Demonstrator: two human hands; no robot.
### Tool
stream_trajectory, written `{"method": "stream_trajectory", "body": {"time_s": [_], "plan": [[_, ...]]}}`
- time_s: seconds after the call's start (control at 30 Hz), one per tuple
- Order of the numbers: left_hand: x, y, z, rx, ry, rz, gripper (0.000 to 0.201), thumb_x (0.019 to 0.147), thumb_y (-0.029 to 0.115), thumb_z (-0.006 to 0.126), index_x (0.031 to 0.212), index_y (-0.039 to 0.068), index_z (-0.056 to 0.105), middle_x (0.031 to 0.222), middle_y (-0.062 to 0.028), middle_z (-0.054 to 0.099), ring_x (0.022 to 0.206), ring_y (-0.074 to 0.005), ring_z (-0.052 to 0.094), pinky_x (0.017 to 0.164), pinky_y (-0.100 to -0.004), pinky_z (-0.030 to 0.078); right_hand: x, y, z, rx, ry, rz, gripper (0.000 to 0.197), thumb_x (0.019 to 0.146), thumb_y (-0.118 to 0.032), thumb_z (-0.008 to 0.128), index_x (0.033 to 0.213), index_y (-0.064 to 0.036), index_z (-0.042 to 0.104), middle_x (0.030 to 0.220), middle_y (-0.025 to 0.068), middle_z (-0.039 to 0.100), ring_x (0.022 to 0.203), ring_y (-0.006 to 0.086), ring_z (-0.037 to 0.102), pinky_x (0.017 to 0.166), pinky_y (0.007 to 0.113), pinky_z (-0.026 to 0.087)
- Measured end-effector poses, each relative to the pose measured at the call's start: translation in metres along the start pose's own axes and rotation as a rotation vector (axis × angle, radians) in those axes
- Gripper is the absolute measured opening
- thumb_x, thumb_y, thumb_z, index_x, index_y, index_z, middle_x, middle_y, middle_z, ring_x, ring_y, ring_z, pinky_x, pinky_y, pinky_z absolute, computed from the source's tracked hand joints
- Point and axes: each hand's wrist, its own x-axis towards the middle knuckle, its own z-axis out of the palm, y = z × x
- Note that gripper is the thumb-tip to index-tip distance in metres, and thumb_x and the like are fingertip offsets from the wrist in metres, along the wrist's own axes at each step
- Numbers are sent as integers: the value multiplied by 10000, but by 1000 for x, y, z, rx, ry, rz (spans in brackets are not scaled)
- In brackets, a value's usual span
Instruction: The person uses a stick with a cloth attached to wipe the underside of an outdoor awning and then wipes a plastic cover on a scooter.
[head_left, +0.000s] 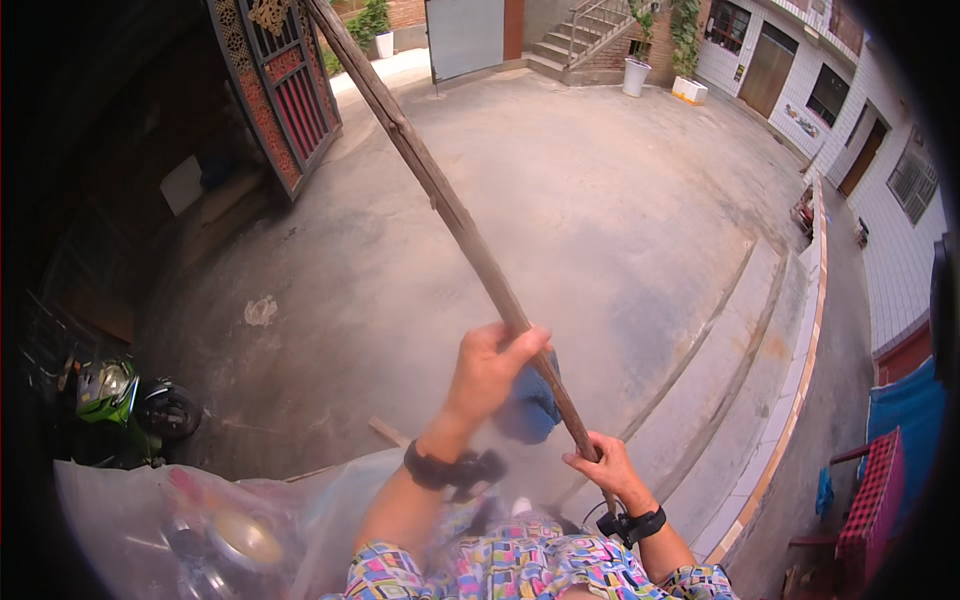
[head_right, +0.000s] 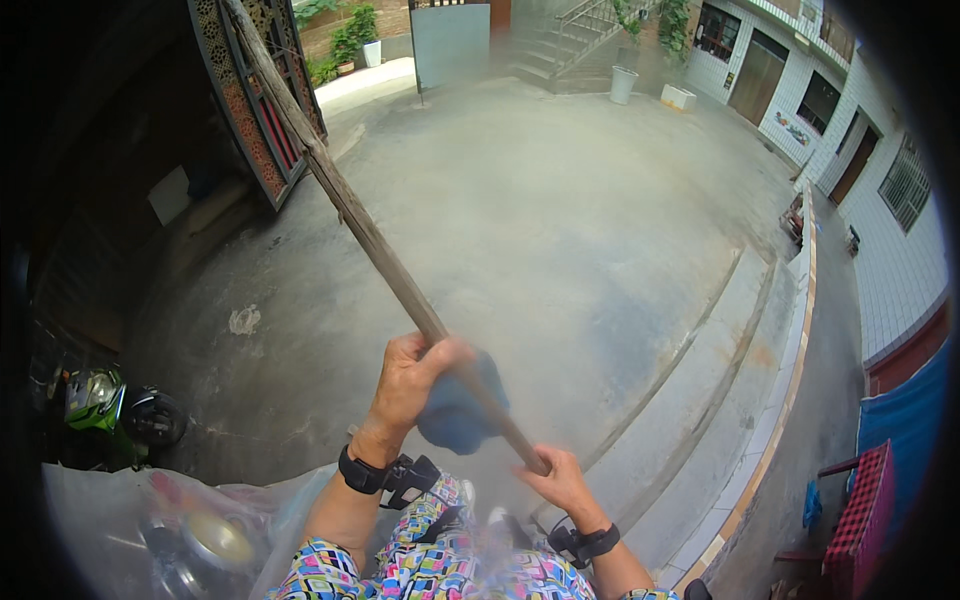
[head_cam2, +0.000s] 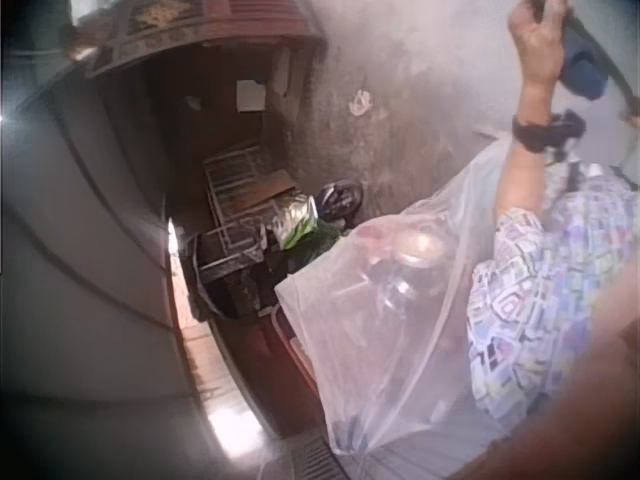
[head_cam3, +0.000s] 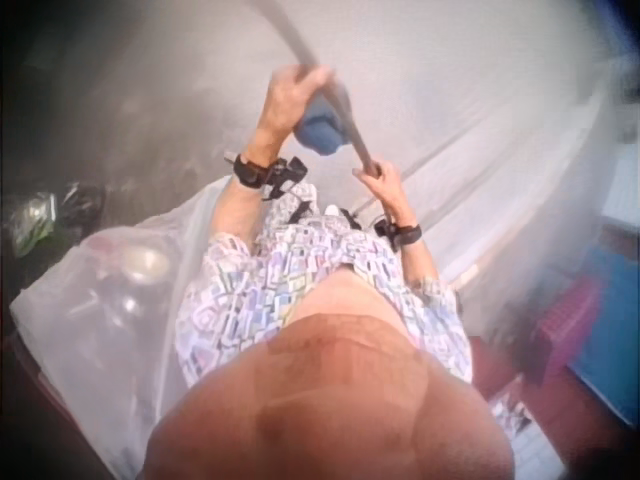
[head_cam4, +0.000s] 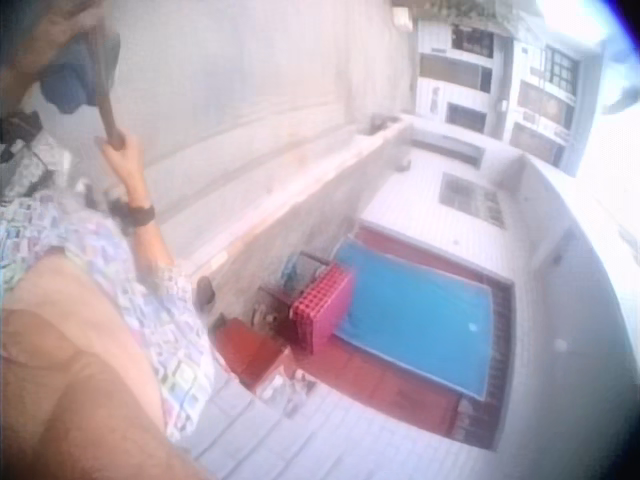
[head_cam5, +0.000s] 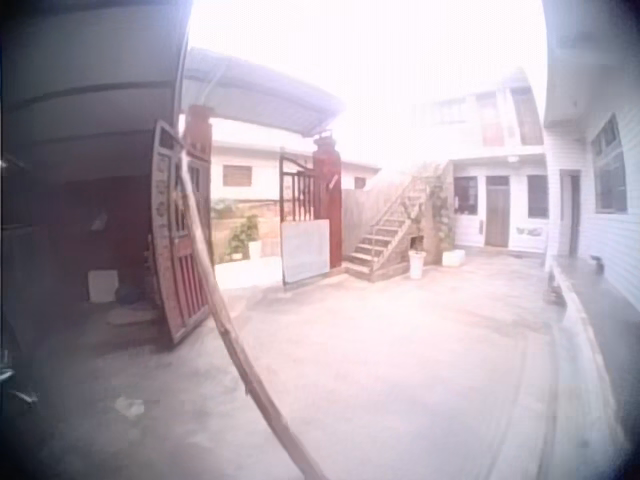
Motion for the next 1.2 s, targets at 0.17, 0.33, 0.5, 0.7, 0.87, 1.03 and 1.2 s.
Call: {"method": "stream_trajectory", "body": {"time_s": [0.17,0.33,0.5,0.7,0.87,1.03,1.2], "plan": [[51,56,-89,-125,182,161,293,804,272,537,672,13,578,597,-38,560,492,-80,514,468,-185,407,50,55,17,-68,-167,68,282,704,-241,635,579,-22,509,462,0,388,459,89,360,437,262,328],[91,62,-168,-95,394,233,286,808,279,542,705,15,586,610,-23,557,527,-62,506,482,-184,396,136,33,20,-151,-63,-40,286,730,-230,606,597,5,512,458,59,312,459,84,311,419,266,305],[120,49,-223,-304,481,307,262,817,267,536,817,11,592,653,-4,555,532,-48,484,491,-177,393,205,-41,9,-263,-14,-189,258,729,-157,596,586,23,478,482,30,262,477,69,293,405,262,288],[150,-19,-250,61,456,-36,280,806,273,536,845,6,611,729,-8,565,682,-70,490,651,-219,401,324,-120,44,-248,-208,-324,261,723,-154,597,585,26,469,477,27,266,481,66,295,406,258,282],[190,-34,-289,27,776,104,171,767,173,583,768,2,586,702,-13,560,683,-69,496,636,-216,399,421,-181,88,-251,-471,-498,225,716,-153,609,624,14,488,469,36,305,480,77,299,414,261,290],[195,2,-355,-4,1187,304,217,750,221,596,719,8,569,665,-3,548,645,-74,484,597,-216,380,522,-188,119,-367,-726,-527,276,670,-178,651,593,-4,452,480,59,372,469,114,335,438,279,333],[149,43,-405,71,1441,366,176,767,195,569,757,20,566,692,-27,547,648,-74,513,590,-197,409,621,-145,134,-705,-679,-584,225,632,-191,654,626,-14,515,541,126,505,480,274,432,496,343,401]]}}
